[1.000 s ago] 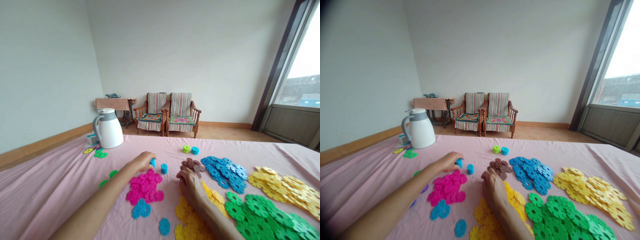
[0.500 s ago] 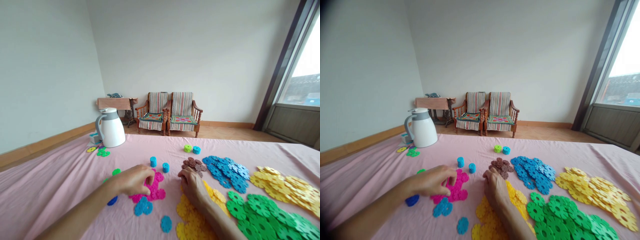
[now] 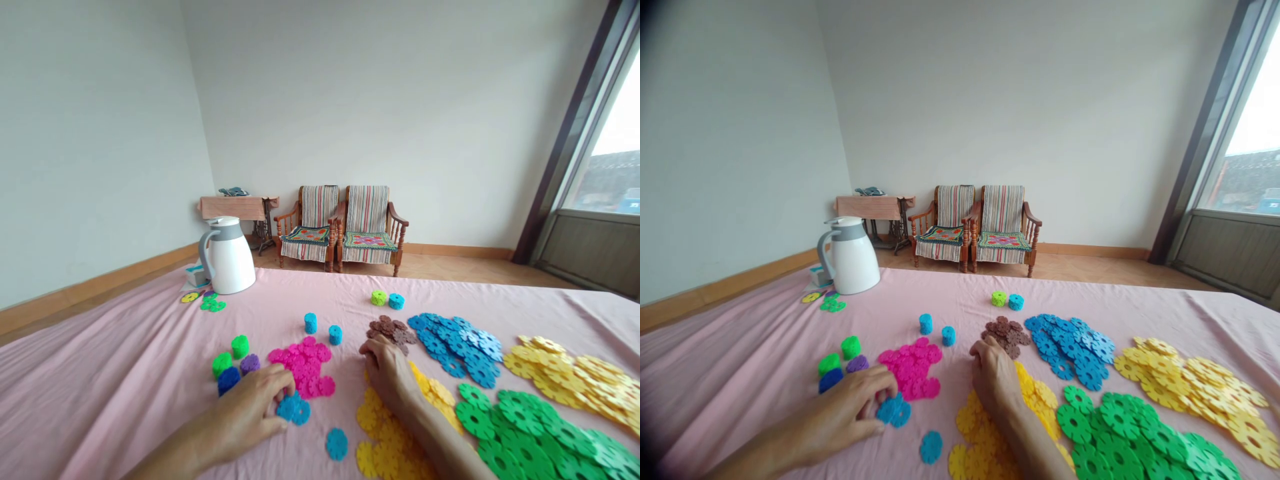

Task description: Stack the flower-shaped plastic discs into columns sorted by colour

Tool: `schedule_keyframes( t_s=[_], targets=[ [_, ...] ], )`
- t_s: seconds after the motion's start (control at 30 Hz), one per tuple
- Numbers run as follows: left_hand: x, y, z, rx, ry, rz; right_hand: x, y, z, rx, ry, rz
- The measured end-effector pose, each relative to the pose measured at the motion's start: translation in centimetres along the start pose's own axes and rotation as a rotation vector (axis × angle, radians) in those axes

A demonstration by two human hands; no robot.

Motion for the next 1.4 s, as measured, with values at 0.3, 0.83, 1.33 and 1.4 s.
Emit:
schedule_keyframes(
  t_s=[0.3, 0.83, 1.33, 1.4],
  targets=[
    [-0.3, -0.1, 1.0, -0.066, -0.105, 0.068, -0.3, 0.0, 0.0, 0.004, 0.011, -0.007],
    [-0.8, 0.3, 0.1, 0.054, -0.060, 0.018, -0.5, 0.1, 0.1, -0.004, 0.012, -0.039],
    [4.3, -4.7, 4.2, -0.145, 0.167, 0.226, -0.4, 0.0, -0.1, -0.017, 0.004, -0.033],
    [5.0, -7.1, 4.4, -0.138, 0.148, 0.269, -0.4, 0.0, -0.1, -0.020, 0.005, -0.040]
  ],
)
Point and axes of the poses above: each hand's wrist, its own y-axis away from the middle knuckle, its own x-axis out of the back of the hand, z = x × y, the point moved 10 cm from there along -y, towards the middle knuckle, and after that the axes turned 8 degrees about x, right-handed, at the moved point
